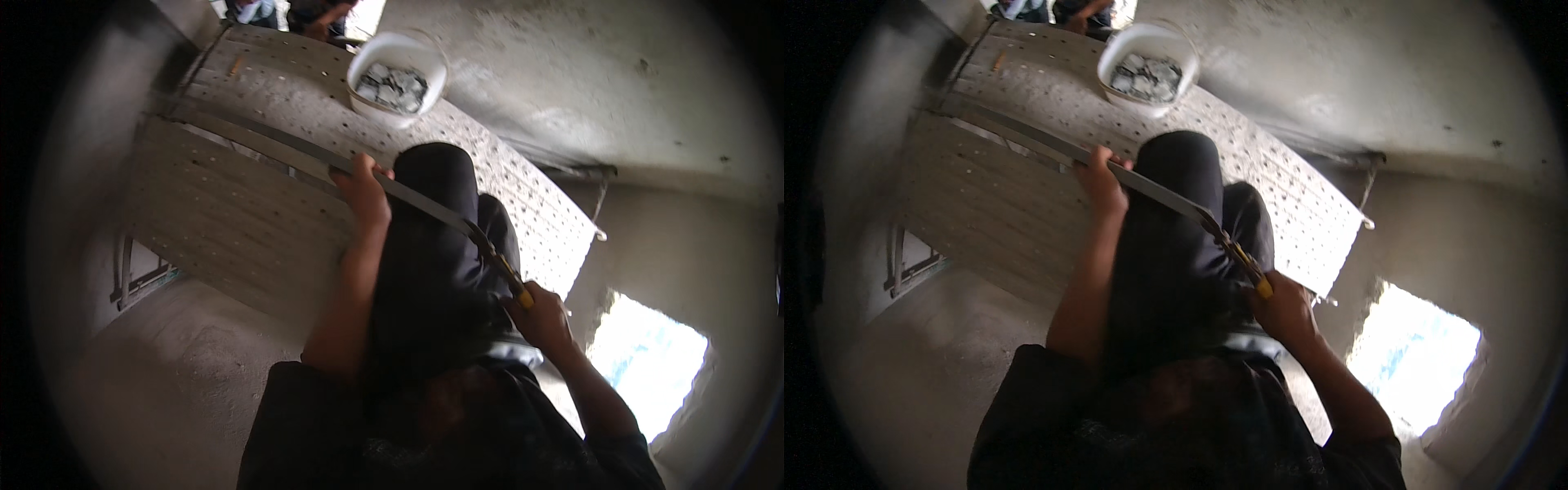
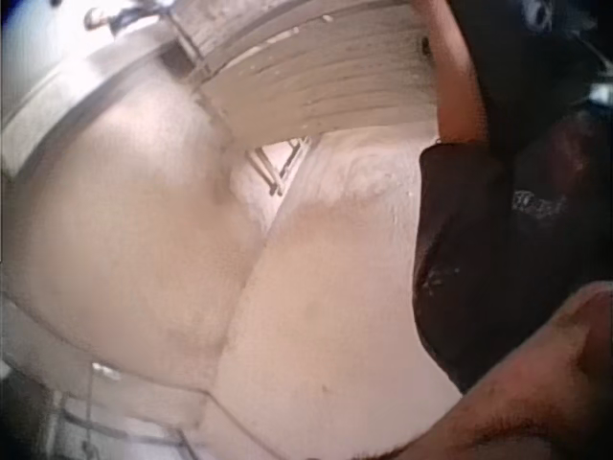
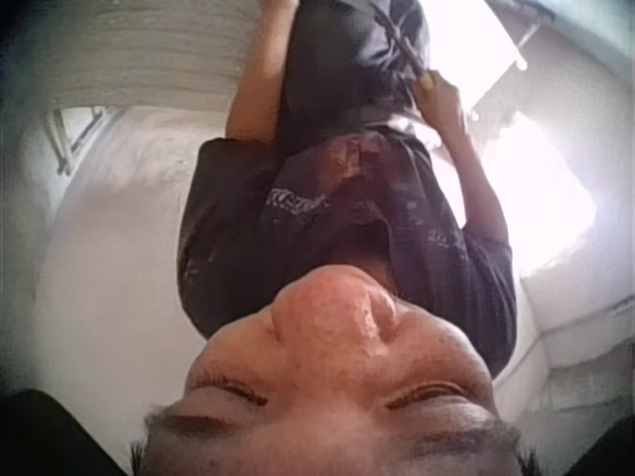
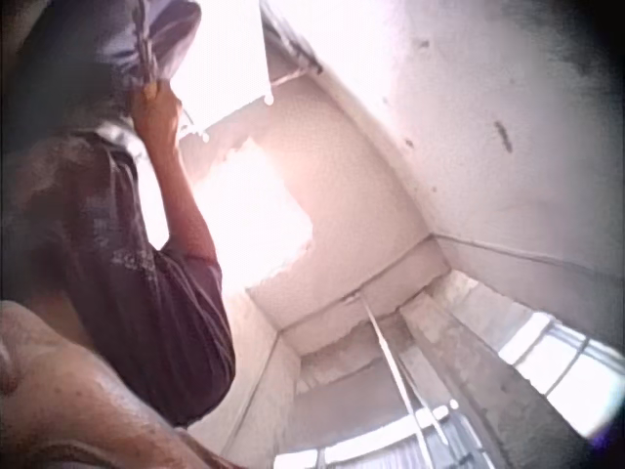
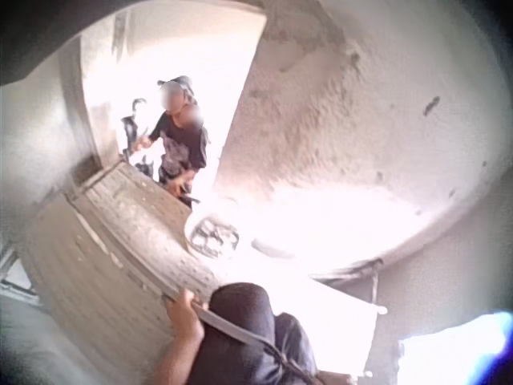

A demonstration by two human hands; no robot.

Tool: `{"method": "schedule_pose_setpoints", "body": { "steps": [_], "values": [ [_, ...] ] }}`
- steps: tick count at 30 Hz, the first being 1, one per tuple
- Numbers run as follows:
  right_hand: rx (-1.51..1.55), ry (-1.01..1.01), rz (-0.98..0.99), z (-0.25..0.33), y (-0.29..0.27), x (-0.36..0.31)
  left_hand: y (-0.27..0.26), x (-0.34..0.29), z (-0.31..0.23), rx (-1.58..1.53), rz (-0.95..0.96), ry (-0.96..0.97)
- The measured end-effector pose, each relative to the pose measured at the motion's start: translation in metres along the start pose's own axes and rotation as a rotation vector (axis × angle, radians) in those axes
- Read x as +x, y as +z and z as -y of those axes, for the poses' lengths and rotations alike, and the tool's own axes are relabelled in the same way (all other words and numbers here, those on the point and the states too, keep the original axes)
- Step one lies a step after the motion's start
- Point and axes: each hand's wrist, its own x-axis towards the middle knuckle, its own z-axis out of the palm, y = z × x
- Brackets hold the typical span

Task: The person sits on a metal scaffolding platform and uses tin snips to cut a long metal bar. They hold the bar with their left hand and operate the snips with their right hand, cutting the bar into smaller pieces. Another person is visible in the background observing the work.

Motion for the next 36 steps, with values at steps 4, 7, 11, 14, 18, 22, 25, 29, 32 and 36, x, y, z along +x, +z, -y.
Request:
{"method": "schedule_pose_setpoints", "body": {
  "steps": [4,7,11,14,18,22,25,29,32,36],
  "values": [
    [0.045,-0.020,0.016,-0.009,0.000,0.004,0.015,-0.005,-0.001,0.024,-0.037,0.006],
    [0.041,0.007,0.009,-0.010,0.003,0.007,0.017,-0.008,-0.003,0.027,-0.003,-0.040],
    [0.068,0.042,0.021,-0.008,0.001,0.011,0.025,-0.012,-0.006,-0.009,-0.067,0.002],
    [0.037,0.085,0.100,0.005,-0.019,0.007,0.033,-0.020,-0.014,0.019,-0.115,-0.021],
    [-0.052,0.032,0.116,0.009,-0.035,-0.008,0.026,-0.021,-0.022,-0.063,-0.032,-0.054],
    [-0.319,-0.269,-0.136,-0.001,-0.034,-0.014,0.022,-0.019,-0.023,-0.088,-0.051,-0.107],
    [-0.337,-0.106,0.089,0.012,-0.042,-0.012,0.012,-0.013,-0.021,-0.013,0.013,-0.103],
    [-0.344,-0.116,0.139,0.013,-0.044,-0.010,0.022,-0.014,-0.017,-0.016,-0.059,-0.051],
    [-0.404,-0.175,0.311,0.012,-0.065,0.001,0.023,-0.018,-0.019,-0.053,-0.055,-0.057],
    [-0.310,-0.180,0.314,0.002,-0.083,0.008,0.019,-0.019,-0.017,-0.074,-0.045,-0.005]
  ]
}}
